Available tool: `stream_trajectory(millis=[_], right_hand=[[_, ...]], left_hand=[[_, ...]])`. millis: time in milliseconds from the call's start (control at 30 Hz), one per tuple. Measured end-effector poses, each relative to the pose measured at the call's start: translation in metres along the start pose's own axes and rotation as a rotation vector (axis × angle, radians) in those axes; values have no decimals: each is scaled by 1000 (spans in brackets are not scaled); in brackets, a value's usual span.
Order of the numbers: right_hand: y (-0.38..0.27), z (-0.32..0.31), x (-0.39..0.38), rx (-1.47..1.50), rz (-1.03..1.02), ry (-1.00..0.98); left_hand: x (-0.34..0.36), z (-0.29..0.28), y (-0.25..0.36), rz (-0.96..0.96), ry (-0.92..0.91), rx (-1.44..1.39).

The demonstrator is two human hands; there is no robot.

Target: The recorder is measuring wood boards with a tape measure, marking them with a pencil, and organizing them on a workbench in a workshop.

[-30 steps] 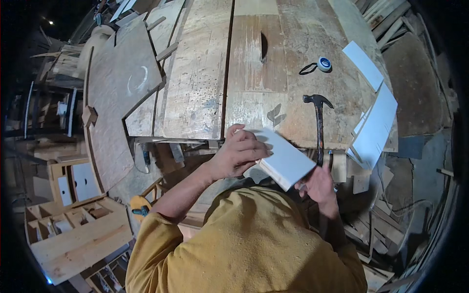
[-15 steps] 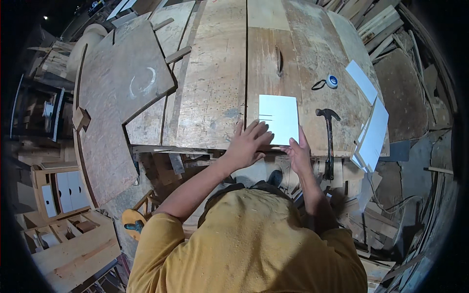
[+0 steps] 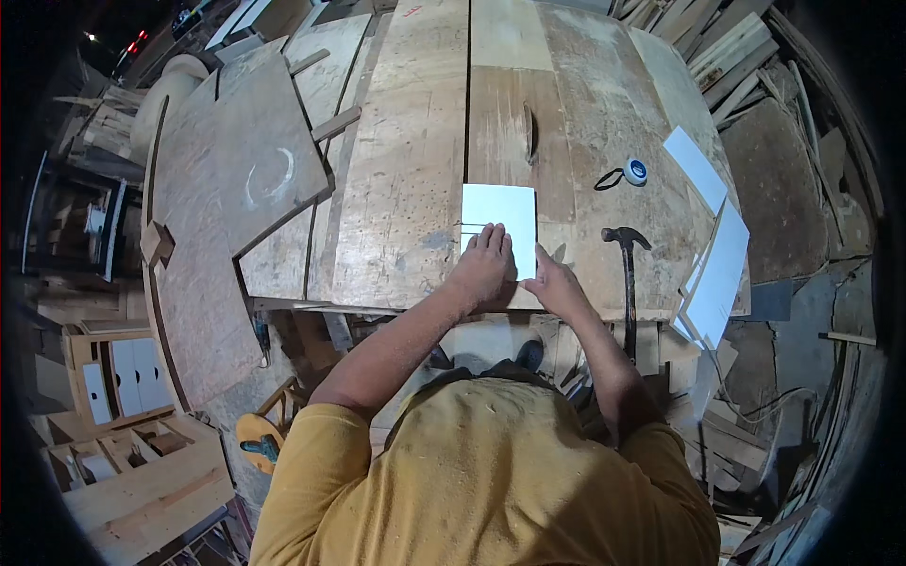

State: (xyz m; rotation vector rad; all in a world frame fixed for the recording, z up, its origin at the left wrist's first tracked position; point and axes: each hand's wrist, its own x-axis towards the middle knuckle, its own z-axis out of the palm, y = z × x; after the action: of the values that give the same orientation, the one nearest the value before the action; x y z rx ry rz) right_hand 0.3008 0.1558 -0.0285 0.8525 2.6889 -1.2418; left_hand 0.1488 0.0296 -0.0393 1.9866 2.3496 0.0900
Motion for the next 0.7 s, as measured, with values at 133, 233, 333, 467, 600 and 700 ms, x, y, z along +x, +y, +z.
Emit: stream_trajectory(millis=[133, 233, 333, 467, 600, 700], right_hand=[[-8, -11, 12, 24, 28, -17], [-10, -16, 23, 3, 21, -19], [-7, -19, 33, 21, -6, -2], [-4, -23, 45, 15, -24, -4], [-6, -28, 57, 17, -5, -4], [-8, -31, 63, 11, 7, 2]], left_hand=[[13, -5, -5, -38, -69, 1], [23, -5, -11, -51, -106, 5], [32, -4, -19, -39, -67, 20], [43, -5, -28, -14, -45, 57], [56, -10, -35, -80, -152, -49], [62, -13, -38, -84, -133, -55]])
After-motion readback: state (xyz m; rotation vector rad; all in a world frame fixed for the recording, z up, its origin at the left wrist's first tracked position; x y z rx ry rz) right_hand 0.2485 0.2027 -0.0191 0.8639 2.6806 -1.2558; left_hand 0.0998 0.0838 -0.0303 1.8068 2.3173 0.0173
